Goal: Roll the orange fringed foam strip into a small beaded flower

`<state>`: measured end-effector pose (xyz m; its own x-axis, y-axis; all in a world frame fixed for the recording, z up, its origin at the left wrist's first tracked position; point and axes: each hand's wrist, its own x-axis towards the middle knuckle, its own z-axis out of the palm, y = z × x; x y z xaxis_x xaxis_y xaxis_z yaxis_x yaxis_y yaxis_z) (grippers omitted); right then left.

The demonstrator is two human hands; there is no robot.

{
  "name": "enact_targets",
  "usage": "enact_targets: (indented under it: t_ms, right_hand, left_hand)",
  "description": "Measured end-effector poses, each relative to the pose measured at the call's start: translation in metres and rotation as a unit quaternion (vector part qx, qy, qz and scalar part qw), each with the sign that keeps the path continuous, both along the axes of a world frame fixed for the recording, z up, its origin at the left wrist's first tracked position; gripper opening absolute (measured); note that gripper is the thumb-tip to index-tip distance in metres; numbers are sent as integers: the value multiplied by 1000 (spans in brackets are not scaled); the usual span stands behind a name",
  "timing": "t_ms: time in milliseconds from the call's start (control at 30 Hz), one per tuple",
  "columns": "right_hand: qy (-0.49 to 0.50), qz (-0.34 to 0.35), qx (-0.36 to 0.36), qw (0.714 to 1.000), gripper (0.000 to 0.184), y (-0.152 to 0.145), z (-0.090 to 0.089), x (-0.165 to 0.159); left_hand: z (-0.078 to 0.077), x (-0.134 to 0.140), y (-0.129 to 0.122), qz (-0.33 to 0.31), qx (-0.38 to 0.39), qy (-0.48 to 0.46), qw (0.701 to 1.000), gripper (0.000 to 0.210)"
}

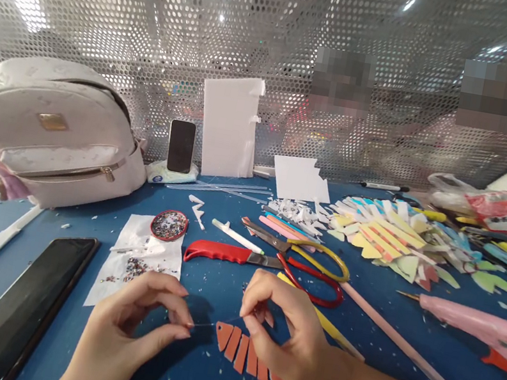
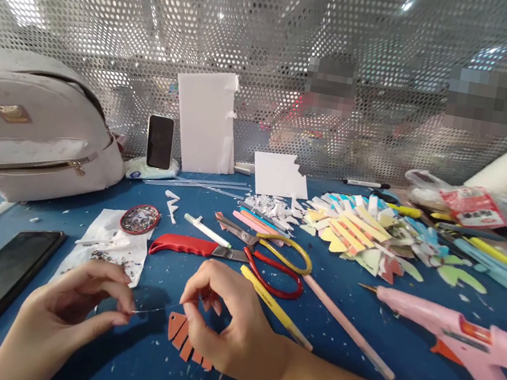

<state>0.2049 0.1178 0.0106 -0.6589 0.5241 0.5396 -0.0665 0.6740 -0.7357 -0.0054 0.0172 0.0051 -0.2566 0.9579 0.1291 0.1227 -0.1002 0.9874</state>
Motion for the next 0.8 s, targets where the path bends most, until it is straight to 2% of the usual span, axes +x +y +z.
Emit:
enact_targets:
  t_ms: [67,200,800]
  right_hand:
    - [3,2,2,1000,14,1,-1,0]
    - [-2,4,-2,1000,14,0,-1,0]
    - [-5,-7,0,1000,14,1,-2,0]
  left_hand:
    - [3,4,-1,24,-13,-16,999,22]
    - [5,7,-2,26,-22,-30,999,22]
    - [-1,4,-2,24,0,-22,999,25]
